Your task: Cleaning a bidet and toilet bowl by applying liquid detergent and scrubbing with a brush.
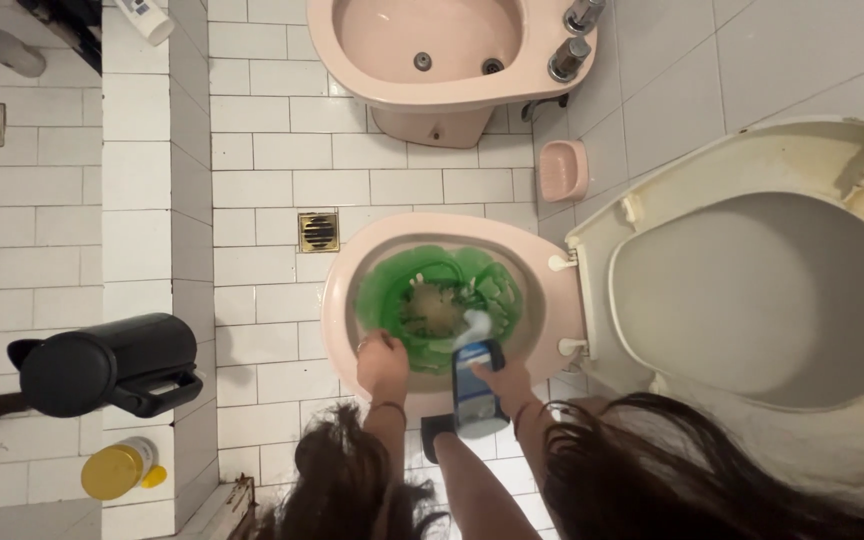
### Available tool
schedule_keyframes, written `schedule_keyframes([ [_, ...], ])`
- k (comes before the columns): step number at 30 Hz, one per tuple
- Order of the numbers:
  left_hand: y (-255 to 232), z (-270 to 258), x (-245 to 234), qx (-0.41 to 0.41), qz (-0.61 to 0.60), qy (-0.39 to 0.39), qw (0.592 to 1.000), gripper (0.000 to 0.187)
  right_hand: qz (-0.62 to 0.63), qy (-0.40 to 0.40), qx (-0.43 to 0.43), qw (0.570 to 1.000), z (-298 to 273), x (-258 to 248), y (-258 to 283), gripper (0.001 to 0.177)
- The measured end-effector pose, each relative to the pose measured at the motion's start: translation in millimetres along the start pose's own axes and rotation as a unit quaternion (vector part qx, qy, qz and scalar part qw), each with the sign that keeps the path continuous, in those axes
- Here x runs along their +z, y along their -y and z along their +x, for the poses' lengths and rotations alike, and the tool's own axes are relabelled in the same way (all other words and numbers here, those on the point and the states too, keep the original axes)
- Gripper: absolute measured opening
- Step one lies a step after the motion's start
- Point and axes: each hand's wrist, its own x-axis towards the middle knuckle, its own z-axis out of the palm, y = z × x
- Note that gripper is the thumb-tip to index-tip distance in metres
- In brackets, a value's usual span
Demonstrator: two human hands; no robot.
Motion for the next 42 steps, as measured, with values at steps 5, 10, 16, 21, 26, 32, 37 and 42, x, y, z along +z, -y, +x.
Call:
schedule_keyframes([
  [5,-6.7,-5.7,-4.7,0.004,-0.009,0.001,1.000,0.028,-0.082,0.055,-0.106,0.989,-20.7,5.2,17.7,0.054],
  [10,3.8,-3.5,-4.2,-0.001,0.003,0.003,1.000,0.031,0.003,-0.063,0.038,0.997,-39.1,19.3,6.8,0.056],
  [16,5.8,-4.4,-2.7,0.011,0.004,-0.008,1.000,0.028,0.034,-0.088,0.014,0.995,-54.3,23.5,16.9,0.055],
  [21,6.4,-4.9,0.1,-0.004,0.012,0.005,1.000,0.028,0.174,-0.158,0.001,0.972,-63.3,36.8,27.7,0.059],
  [26,10.1,-6.7,-1.8,0.013,0.006,-0.002,1.000,0.027,0.119,-0.092,-0.020,0.988,-67.8,22.0,51.4,0.056],
  [32,-6.1,-9.0,-8.5,0.046,-0.046,0.032,0.997,0.028,0.151,-0.060,-0.114,0.980,-76.4,14.8,48.7,0.050],
  [37,-12.2,-6.9,-4.6,0.098,-0.107,0.045,0.988,0.024,0.185,-0.072,-0.125,0.972,-107.9,8.7,64.8,0.047],
  [42,-10.9,-15.1,-10.6,0.129,-0.150,0.052,0.979,0.022,0.191,-0.125,-0.135,0.964,-136.9,-5.8,82.1,0.044],
])
